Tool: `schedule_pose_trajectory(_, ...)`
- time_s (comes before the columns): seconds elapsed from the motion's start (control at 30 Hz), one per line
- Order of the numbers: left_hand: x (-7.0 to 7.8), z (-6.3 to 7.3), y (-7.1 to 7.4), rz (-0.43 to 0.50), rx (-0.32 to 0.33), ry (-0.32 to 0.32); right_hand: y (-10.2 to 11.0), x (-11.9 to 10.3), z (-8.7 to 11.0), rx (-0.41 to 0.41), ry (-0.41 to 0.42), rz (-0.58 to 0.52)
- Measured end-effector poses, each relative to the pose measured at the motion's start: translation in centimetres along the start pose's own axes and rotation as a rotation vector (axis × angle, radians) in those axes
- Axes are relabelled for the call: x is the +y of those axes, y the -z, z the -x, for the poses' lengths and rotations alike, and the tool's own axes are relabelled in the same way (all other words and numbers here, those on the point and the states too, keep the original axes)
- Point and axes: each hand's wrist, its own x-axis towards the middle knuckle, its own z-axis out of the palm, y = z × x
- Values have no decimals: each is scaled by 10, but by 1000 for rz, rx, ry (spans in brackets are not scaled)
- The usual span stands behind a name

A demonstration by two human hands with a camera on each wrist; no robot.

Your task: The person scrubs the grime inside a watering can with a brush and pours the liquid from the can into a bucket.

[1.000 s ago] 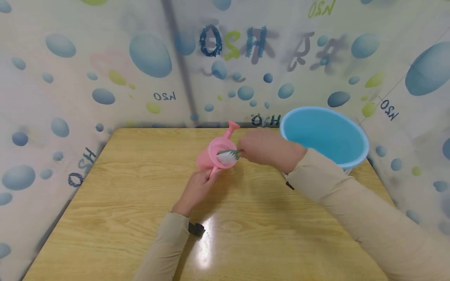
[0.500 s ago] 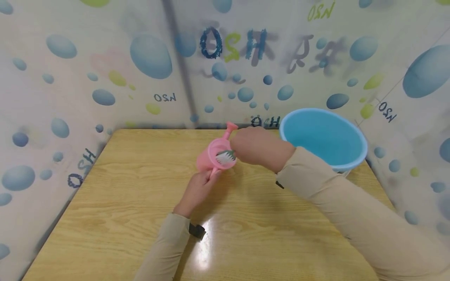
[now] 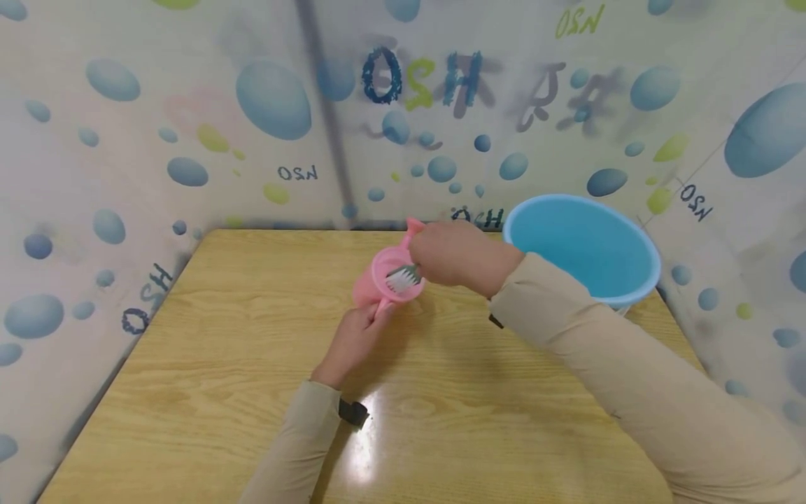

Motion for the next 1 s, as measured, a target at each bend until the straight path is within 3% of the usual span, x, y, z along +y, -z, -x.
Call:
schedule_pose_trajectory(0.23, 2, -1, 1, 19, 3, 10, 4, -3, -3, 10, -8, 36)
schedule_pose_trajectory(0.53, -1, -1, 1, 27, -6, 17, 8, -4, -9, -41, -15, 38)
schedule_pose_trajectory(1.0, 3, -1, 0, -15, -16, -15, 6, -2, -10, -88, -32, -57)
